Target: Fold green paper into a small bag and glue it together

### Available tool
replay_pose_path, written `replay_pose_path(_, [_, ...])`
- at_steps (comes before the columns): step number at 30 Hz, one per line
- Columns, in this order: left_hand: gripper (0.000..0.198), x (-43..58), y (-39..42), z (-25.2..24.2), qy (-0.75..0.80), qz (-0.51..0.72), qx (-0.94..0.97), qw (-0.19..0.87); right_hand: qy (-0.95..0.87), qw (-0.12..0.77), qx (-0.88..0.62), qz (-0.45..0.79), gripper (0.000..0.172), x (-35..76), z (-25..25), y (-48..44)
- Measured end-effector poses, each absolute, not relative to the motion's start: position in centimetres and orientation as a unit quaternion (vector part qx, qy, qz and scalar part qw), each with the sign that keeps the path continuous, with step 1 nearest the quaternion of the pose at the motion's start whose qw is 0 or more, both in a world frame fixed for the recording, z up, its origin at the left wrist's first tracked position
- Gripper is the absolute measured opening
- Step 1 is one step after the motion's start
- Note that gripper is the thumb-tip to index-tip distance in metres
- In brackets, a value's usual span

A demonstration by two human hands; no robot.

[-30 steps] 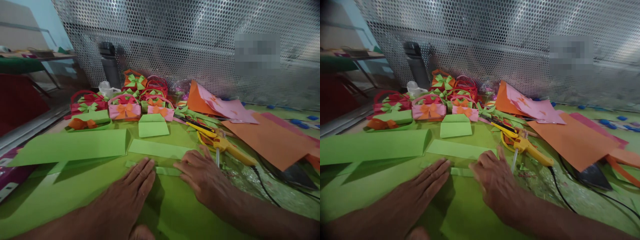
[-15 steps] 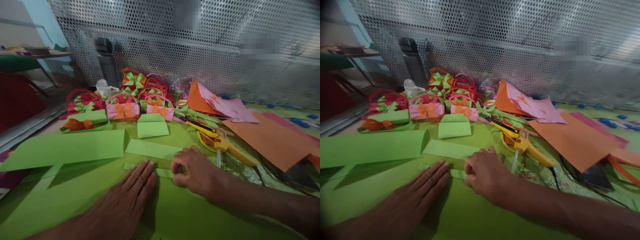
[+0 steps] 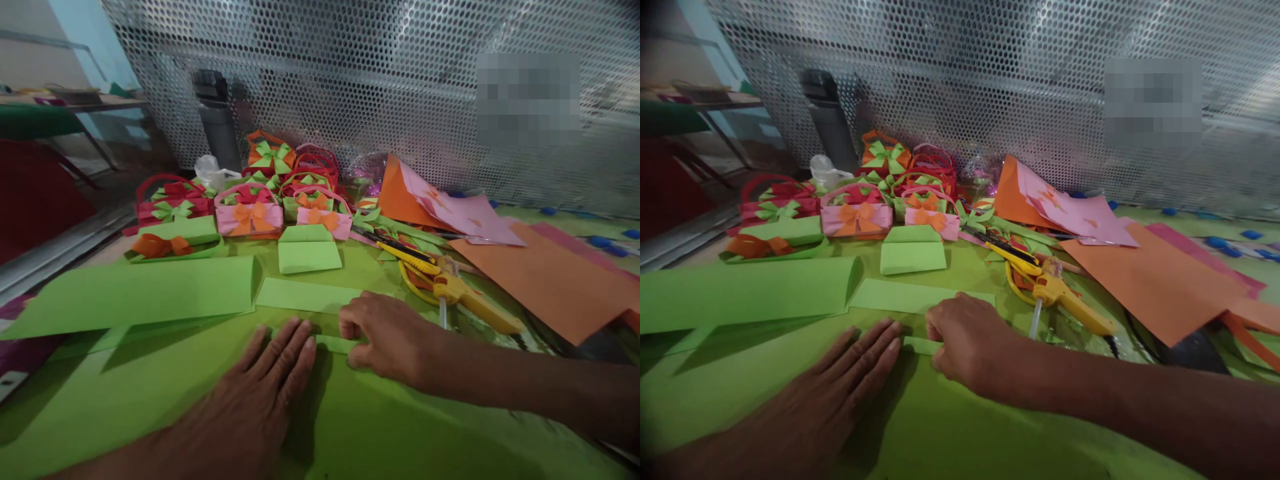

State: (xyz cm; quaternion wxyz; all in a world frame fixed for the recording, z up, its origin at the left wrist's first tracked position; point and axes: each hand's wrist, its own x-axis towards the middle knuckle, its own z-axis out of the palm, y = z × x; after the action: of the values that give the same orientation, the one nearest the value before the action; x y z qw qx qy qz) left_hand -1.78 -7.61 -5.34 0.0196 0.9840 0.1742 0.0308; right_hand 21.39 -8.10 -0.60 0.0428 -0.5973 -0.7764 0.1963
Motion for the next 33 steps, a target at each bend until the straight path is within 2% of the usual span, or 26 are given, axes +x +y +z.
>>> replay_pose_path(5, [0.099,-1.3,-7.7,-4.5,0.185,0.006,0.982,0.026,-0.783,0.031,-0.578,0.228,0.013,20.5,0.2,-7.2])
replay_pose_path(13, [0.103,-1.3,-7.5,-4.7,0.184,0.016,0.982,0.028,-0.800,-0.062,-0.571,0.173,0.007,18.7,1.5,-6.9])
replay_pose_path(16, [0.101,-1.3,-7.6,-4.6,0.180,0.013,0.983,0.019,-0.812,-0.049,-0.559,0.159,0.004,18.9,0.8,-7.2])
replay_pose_path(19, [0.099,-1.1,-7.7,-4.4,0.182,0.012,0.983,0.004,-0.820,-0.013,-0.554,0.140,0.014,19.4,0.0,-7.4])
replay_pose_path(23, [0.103,-0.8,-7.7,-4.1,0.186,0.017,0.982,0.009,-0.829,0.010,-0.546,0.124,0.019,19.5,-0.6,-7.8])
replay_pose_path(30, [0.092,-0.8,-8.1,-3.9,0.210,0.004,0.977,0.037,-0.822,0.014,-0.561,0.103,0.017,20.2,-0.7,-8.9])
replay_pose_path(33, [0.093,-1.0,-8.1,-4.1,0.200,0.019,0.979,0.038,-0.807,0.018,-0.579,0.118,0.018,20.8,-0.8,-9.5])
